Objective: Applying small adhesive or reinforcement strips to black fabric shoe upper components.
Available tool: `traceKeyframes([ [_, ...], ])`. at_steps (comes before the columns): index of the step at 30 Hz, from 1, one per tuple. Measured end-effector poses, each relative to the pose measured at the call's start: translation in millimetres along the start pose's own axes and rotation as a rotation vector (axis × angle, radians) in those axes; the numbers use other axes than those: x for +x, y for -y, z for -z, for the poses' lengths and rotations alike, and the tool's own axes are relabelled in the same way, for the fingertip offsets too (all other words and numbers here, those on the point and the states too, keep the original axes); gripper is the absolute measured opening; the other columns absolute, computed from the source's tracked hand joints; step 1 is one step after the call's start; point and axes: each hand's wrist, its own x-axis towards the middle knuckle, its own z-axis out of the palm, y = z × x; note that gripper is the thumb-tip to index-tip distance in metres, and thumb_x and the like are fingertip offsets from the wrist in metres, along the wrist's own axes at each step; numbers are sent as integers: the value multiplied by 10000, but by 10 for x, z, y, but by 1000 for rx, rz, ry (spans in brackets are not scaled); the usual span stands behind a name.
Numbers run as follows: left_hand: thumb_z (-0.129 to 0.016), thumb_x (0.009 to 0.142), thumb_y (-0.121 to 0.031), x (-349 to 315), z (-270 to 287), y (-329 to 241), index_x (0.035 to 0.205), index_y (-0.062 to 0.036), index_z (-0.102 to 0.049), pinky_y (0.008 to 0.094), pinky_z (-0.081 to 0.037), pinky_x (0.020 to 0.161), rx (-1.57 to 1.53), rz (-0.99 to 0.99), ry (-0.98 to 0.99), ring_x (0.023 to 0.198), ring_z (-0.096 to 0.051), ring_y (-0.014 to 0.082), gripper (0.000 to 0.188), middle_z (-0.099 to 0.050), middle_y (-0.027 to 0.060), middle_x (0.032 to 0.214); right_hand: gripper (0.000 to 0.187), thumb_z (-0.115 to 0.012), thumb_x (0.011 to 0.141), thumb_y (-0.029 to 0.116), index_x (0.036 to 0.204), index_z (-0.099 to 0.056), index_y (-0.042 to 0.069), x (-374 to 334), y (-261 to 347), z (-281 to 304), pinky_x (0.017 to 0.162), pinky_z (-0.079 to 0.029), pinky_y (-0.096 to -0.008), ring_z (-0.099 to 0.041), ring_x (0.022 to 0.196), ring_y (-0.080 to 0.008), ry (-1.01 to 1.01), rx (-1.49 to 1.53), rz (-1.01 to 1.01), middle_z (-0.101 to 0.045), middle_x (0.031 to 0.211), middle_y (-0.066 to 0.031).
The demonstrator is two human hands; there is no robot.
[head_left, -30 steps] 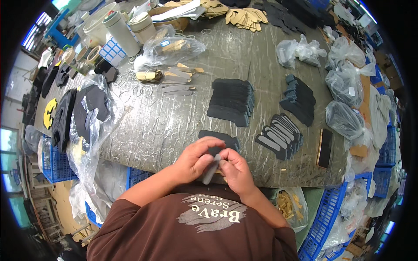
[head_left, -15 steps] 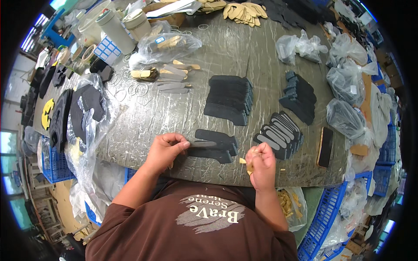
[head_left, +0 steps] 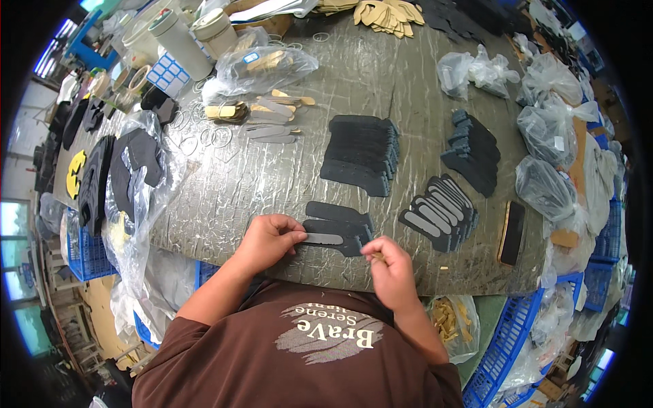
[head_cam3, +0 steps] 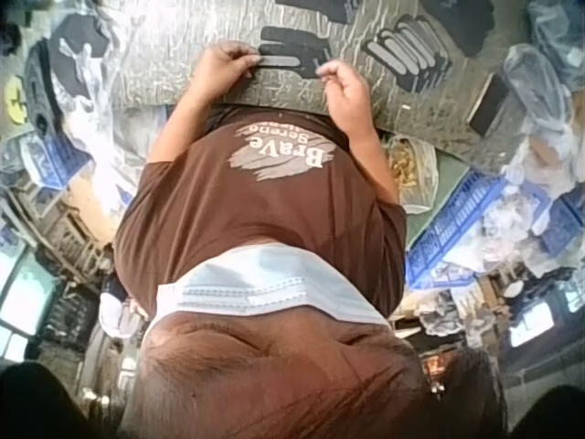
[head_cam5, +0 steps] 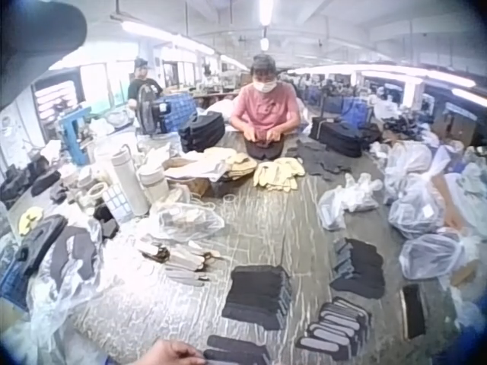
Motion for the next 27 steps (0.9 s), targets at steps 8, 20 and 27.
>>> traceKeyframes([
  [8, -678, 805, -61, -16, -35, -61, 831, 29, -663, 225, -461, 518, 107, -6, -22, 566, -576, 72, 96, -630, 34, 677, 327, -661, 743, 170, 1070, -665, 173, 2, -78, -194, 496, -448, -344, -539, 595, -205, 75, -991, 378, -490, 777, -25],
  [20, -651, 799, -54, 23, -83, -46, 811, -18, -636, 309, -465, 598, 503, -505, -126, 651, -585, 206, 41, -602, 95, 774, 314, -710, 734, 175, 1041, -655, 145, 0, -36, -214, 557, -500, -334, -612, 667, -235, -171, -896, 297, -563, 916, -33],
  [27, -575, 921, -253, 36, -255, 2, 1057, -26, -579, 232, -425, 537, -63, -502, 25, 601, -471, 87, 265, -516, 13, 812, 154, -696, 752, 82, 891, -666, 23, -4, 214, 425, 606, -477, -349, -603, 661, -282, -399, -576, 5, -625, 791, -104],
])
